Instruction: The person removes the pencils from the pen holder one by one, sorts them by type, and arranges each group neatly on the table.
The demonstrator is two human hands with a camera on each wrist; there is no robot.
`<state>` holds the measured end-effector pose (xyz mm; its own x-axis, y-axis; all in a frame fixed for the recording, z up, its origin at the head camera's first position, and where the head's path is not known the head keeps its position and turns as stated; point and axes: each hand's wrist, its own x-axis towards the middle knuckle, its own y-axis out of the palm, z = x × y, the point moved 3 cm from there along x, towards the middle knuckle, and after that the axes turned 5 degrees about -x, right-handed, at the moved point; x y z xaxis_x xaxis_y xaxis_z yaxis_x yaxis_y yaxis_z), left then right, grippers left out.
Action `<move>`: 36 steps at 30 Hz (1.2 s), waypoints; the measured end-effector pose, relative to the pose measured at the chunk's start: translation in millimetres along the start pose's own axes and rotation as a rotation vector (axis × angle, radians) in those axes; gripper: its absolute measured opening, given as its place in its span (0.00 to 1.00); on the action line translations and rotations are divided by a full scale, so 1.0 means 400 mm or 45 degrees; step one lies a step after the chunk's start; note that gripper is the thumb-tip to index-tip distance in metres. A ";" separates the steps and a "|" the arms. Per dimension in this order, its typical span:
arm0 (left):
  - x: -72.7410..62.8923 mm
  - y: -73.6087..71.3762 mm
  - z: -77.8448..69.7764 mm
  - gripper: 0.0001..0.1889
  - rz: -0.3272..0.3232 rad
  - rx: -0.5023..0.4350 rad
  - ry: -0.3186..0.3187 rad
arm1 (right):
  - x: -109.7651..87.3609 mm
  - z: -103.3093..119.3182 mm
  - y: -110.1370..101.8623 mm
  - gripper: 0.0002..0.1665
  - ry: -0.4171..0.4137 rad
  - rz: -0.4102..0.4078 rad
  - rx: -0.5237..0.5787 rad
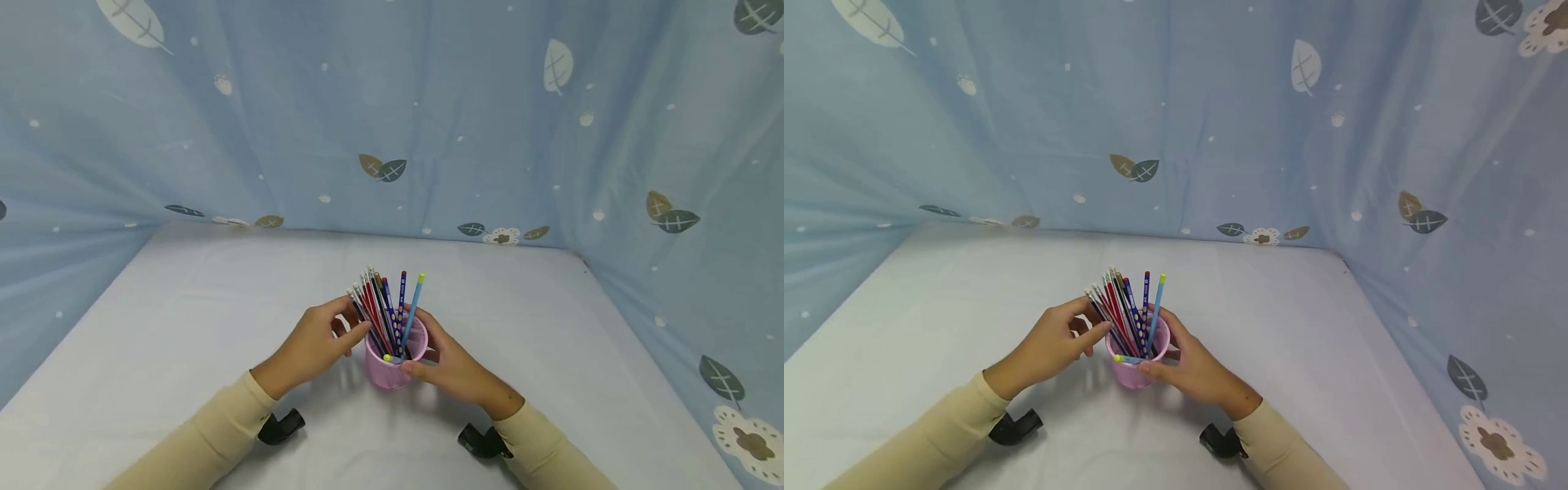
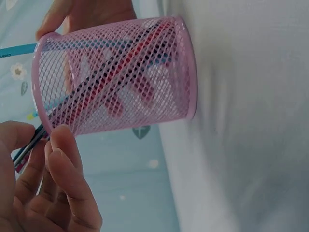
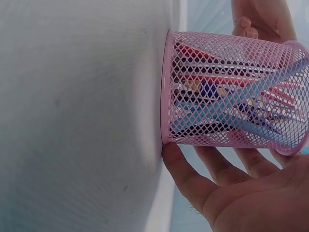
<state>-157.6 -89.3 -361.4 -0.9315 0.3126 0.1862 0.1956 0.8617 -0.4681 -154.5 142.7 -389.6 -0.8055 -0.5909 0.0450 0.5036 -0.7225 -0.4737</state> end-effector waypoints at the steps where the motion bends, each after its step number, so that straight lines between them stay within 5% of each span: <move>1: -0.001 -0.001 -0.003 0.08 -0.004 0.008 0.004 | 0.000 0.000 -0.001 0.48 0.006 0.003 0.001; 36: -0.014 0.026 0.010 0.09 0.031 -0.144 -0.126 | 0.002 -0.017 0.005 0.48 -0.001 0.019 0.031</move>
<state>-151.8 -83.6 -370.9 -0.9505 0.2981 0.0874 0.2469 0.8957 -0.3698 -156.4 143.3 -396.4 -0.7978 -0.6017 0.0387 0.5229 -0.7224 -0.4525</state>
